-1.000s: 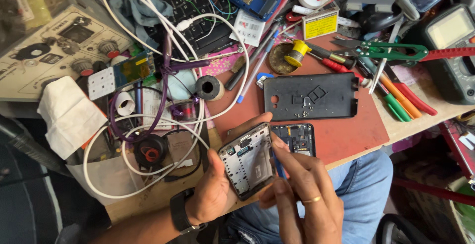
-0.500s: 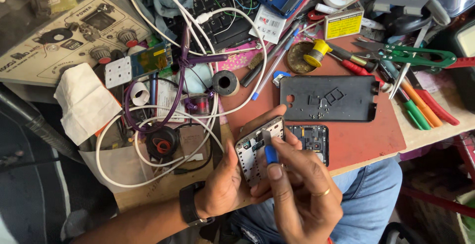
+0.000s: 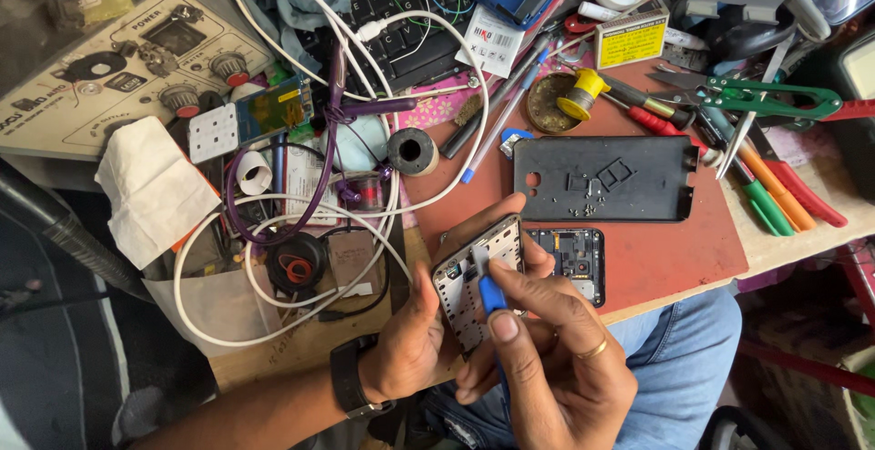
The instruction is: The person cleans the interior of a disassembled smartphone chassis with a blue plastic tool, then places a black back cover onto the chassis. They remove the cover, insert a SIM tray, and use a red-handled screwdriver to tighten screws on the chassis. The person continues to adjust and secure components inside the phone frame.
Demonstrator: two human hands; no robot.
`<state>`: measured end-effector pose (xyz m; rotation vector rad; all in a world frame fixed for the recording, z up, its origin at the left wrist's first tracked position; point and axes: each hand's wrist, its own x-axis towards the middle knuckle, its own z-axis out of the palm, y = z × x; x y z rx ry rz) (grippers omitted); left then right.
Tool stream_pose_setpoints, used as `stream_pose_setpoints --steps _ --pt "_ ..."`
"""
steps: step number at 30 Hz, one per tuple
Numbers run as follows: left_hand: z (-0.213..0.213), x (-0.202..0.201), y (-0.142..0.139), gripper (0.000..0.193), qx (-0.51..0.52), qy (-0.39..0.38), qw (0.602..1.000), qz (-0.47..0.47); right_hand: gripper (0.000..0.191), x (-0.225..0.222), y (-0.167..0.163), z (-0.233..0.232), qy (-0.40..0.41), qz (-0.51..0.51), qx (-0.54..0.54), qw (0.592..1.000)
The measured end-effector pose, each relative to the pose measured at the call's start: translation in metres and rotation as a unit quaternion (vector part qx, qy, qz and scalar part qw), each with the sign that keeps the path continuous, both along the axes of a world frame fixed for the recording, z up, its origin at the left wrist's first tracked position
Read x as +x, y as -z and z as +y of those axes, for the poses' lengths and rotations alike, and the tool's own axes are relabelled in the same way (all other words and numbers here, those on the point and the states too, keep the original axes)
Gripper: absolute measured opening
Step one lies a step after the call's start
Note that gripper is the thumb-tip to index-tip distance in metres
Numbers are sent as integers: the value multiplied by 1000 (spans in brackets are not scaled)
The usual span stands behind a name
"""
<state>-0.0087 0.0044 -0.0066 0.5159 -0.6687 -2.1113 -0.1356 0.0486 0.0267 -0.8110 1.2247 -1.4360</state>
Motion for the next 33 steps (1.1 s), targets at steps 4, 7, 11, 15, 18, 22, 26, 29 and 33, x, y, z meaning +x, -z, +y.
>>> stream_pose_setpoints --steps 4,7,11,15,18,22,26,29,33 --pt "0 2 -2 101 8 12 1000 -19 28 2 -5 3 -23 -5 1 1000" --pt "0 4 -5 102 41 27 999 -22 28 4 -7 3 -46 31 -13 998" --pt "0 5 -8 101 29 21 998 -54 29 3 -7 0 -49 105 -53 992" --pt "-1 4 -8 102 36 39 998 -13 31 -9 -2 -8 -49 203 -103 973" --pt "-1 4 -7 100 52 47 997 27 32 -17 -2 -14 -77 225 -139 961" --pt "1 5 -4 102 102 60 993 14 39 -28 -5 -20 -121 296 -131 938" --pt "1 4 -1 94 71 47 995 43 49 -33 -5 -26 -142 334 -162 918" --pt "1 3 -1 91 82 54 994 47 59 -39 -4 -29 -156 374 -173 898" --pt "-2 1 -3 89 98 64 990 76 67 -53 -6 -34 -184 446 -202 852"
